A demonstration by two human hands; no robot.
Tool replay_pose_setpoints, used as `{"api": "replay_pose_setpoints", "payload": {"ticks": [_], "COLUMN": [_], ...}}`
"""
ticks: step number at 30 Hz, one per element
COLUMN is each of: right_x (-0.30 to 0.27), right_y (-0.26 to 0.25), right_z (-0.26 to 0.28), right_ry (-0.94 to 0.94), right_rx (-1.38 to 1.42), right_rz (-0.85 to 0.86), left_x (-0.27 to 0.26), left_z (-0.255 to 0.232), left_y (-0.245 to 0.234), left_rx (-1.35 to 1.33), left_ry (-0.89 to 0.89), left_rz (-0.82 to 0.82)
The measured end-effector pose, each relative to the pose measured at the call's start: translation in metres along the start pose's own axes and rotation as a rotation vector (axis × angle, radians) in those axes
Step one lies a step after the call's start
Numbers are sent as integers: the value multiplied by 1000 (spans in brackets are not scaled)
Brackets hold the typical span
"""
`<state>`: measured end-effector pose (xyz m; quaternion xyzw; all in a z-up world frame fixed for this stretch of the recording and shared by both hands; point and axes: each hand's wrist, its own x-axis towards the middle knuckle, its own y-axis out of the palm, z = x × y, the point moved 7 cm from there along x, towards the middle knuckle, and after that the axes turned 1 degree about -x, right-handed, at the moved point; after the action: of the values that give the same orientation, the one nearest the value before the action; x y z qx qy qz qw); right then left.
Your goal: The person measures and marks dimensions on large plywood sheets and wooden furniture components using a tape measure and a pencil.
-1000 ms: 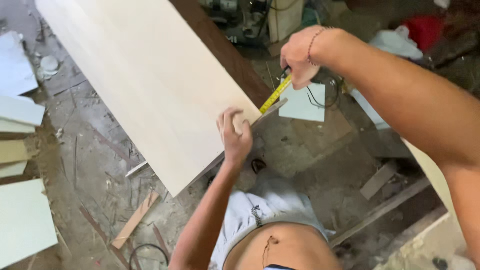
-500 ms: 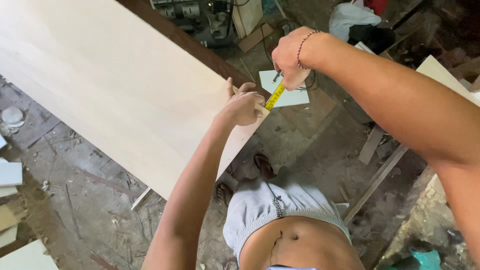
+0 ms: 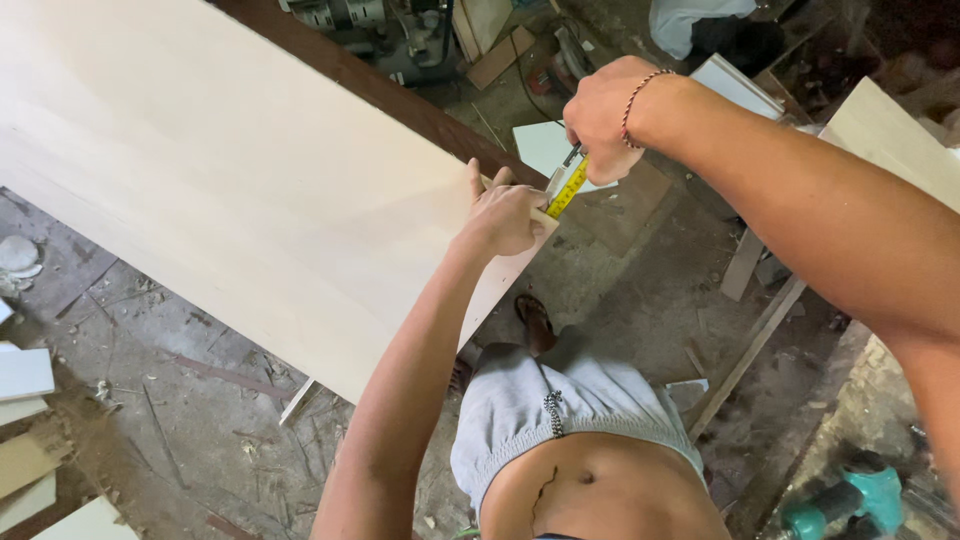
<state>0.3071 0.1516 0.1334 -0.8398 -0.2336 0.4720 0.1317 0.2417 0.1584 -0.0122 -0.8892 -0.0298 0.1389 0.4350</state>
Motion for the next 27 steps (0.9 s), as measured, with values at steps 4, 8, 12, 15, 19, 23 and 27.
{"api": "replay_pose_setpoints", "payload": {"ticks": [4,8,12,15,19,23,27], "right_x": [-1,-3,-5,-11,-17,-13,-12], "right_y": [0,2,2,3,-4,-2,0], "right_z": [3,5,10,14,24,21,15], "right_ry": [-3,-10,-15,-4,-8,3,11], "right_rx": [-19,-53,-131,-157,-178,-162,-109], "right_rz": [7,-31,-64,-108,-102,-66,-49], "left_x": [3,2,1,0,-2,1,-2], "left_z": [3,0,0,0,0,0,-4], "left_y": [5,2,3,5,2,4,3], "left_rx": [14,12,13,16,0,-4,12], "left_ry": [23,31,24,37,46,51,29], "left_rz": [-32,-30,-62,-88,-82,-89,-73]}}
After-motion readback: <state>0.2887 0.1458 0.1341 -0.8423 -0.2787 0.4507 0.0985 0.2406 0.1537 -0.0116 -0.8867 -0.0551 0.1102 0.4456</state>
